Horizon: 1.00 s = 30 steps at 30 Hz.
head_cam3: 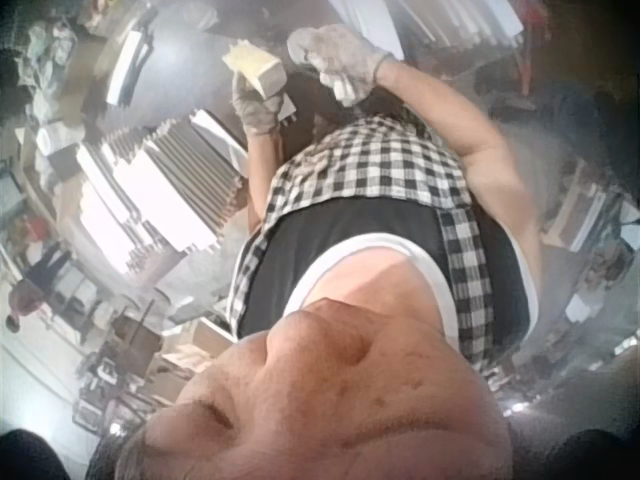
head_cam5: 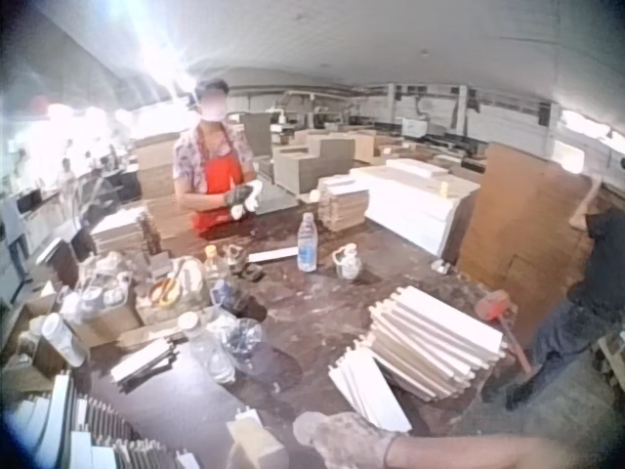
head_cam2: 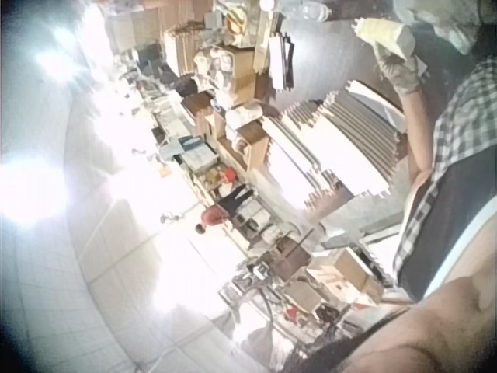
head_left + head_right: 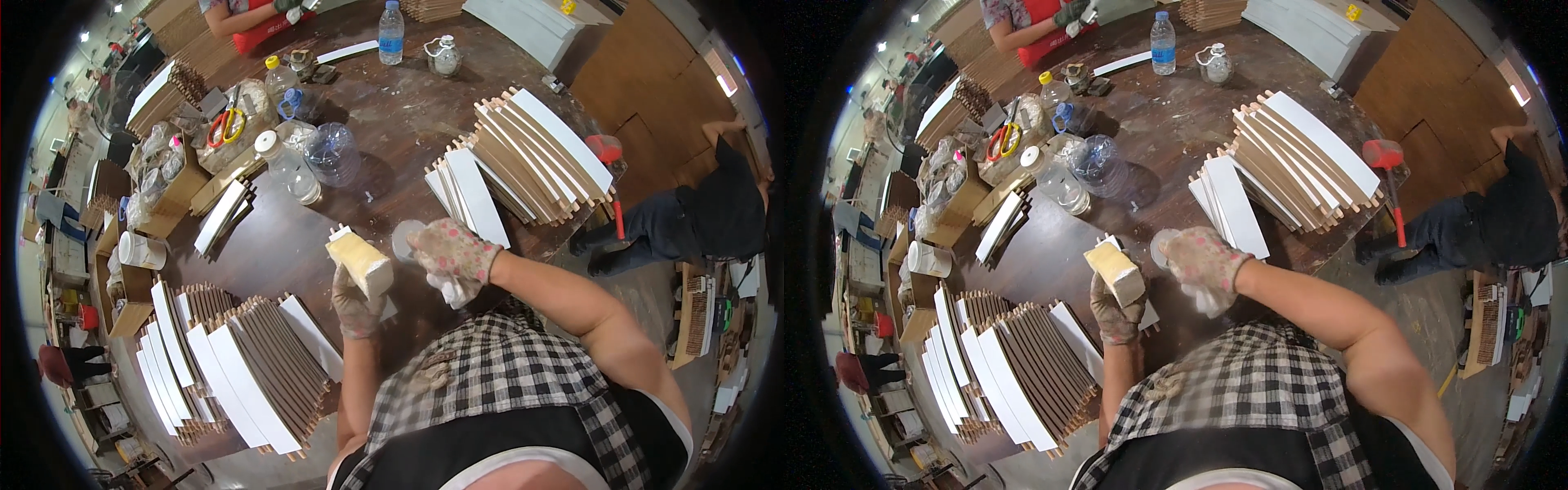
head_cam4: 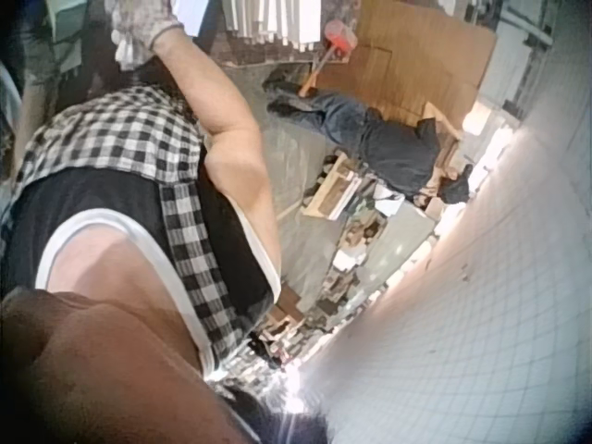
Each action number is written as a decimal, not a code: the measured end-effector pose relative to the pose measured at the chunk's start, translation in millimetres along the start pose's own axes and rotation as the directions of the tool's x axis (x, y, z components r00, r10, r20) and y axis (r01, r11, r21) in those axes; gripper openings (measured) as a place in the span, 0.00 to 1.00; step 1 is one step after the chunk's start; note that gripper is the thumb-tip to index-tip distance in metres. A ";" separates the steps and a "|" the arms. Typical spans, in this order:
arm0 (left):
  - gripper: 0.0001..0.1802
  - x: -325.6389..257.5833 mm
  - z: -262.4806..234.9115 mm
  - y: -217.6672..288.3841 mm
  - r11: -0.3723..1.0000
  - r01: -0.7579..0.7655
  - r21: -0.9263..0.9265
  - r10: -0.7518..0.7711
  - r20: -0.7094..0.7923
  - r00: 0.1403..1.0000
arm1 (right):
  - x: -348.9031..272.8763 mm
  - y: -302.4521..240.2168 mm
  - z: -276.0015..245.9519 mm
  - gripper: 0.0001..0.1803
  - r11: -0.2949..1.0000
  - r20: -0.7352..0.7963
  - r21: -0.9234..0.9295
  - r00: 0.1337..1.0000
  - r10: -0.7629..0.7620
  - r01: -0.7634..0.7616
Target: The person cleans long white furniture components using a sponge and a cloth, handling them one by one at a workbench and dipping the sponge into a liquid container.
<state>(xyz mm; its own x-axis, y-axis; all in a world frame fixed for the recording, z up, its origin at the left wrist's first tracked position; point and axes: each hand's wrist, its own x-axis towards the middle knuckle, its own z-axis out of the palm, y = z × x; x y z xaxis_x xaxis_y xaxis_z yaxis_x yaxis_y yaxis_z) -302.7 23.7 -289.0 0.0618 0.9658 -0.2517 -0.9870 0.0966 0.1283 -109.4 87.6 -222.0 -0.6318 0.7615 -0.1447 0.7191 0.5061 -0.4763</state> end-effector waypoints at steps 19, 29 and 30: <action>0.31 -67.3 -14.5 -1.2 0.967 -0.024 0.255 0.043 -0.068 0.997 | -70.0 -31.9 27.3 0.02 0.993 -0.236 -0.072 0.966 -0.105 0.090; 0.37 -72.2 6.6 -14.3 0.836 0.162 0.524 -0.195 0.008 0.981 | -87.1 -35.0 27.0 0.11 0.989 -0.199 0.071 0.970 0.142 -0.130; 0.36 -72.2 10.1 -15.4 0.831 0.192 0.522 -0.227 0.004 0.974 | -90.7 -32.4 29.7 0.10 0.982 -0.243 0.137 0.956 0.164 -0.133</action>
<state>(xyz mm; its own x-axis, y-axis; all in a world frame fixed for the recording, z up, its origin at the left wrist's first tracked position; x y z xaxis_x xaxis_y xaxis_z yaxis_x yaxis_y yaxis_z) -290.5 -45.1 -263.1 0.2850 0.9195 -0.2707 -0.7312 0.3912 0.5589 -84.0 -10.0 -219.2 -0.4158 0.9094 -0.0057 0.7504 0.3395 -0.5672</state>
